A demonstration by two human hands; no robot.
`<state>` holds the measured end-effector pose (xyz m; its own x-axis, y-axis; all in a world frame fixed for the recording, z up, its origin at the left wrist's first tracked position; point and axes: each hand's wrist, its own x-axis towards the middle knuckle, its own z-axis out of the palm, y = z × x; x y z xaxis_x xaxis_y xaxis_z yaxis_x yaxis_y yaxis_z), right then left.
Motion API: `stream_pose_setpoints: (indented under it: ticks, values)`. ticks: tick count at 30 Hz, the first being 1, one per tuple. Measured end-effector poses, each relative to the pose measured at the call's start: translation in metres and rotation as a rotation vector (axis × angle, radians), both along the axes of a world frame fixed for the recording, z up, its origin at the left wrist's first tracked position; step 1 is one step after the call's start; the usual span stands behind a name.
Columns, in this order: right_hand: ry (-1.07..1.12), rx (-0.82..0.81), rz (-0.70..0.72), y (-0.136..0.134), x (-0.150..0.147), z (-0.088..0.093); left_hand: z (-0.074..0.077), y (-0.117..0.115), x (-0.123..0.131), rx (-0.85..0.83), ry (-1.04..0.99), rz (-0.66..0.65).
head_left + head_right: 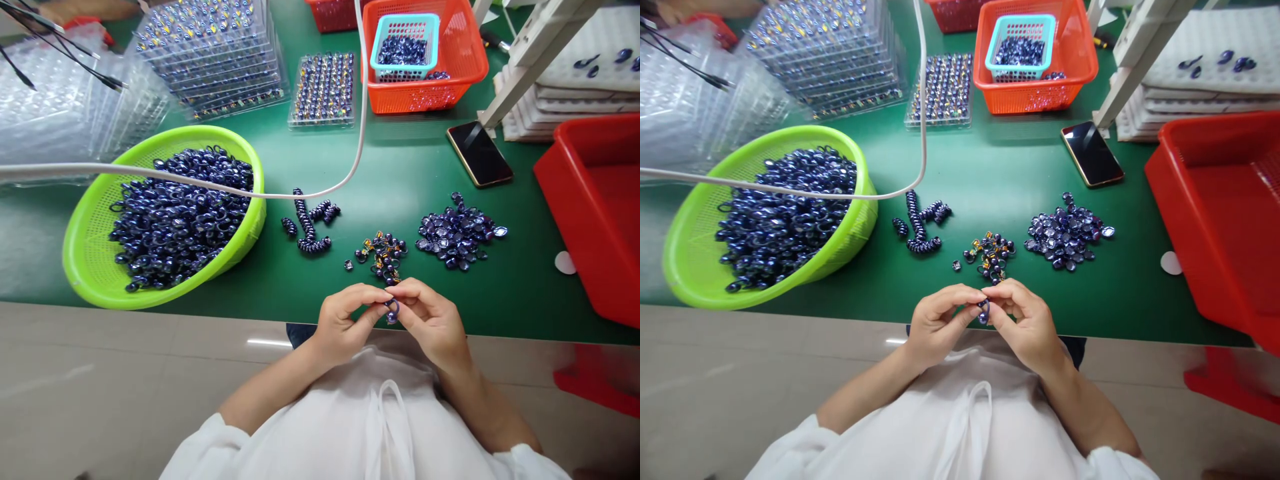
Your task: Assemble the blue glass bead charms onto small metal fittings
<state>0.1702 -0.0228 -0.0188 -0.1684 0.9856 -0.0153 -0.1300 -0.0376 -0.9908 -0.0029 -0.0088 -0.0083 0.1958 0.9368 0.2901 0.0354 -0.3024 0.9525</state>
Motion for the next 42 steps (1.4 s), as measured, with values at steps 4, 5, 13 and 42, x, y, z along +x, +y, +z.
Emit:
stream_pose_setpoints:
  ticks: [4, 5, 13, 42]
  values:
    - [0.073, -0.007, -0.001, 0.001, -0.004, -0.004, -0.002, -0.001, 0.002, 0.005, 0.010, 0.050]
    - [0.079, -0.006, -0.004, 0.001, -0.005, -0.005, -0.002, 0.000, 0.002, 0.003, 0.011, 0.051]
    - [-0.254, 0.218, -0.130, 0.003, 0.003, -0.001, 0.002, 0.002, 0.003, -0.251, 0.006, -0.017]
    - [-0.825, 0.806, 0.051, 0.016, 0.023, 0.004, 0.012, 0.009, -0.002, -0.786, -0.182, -0.202]
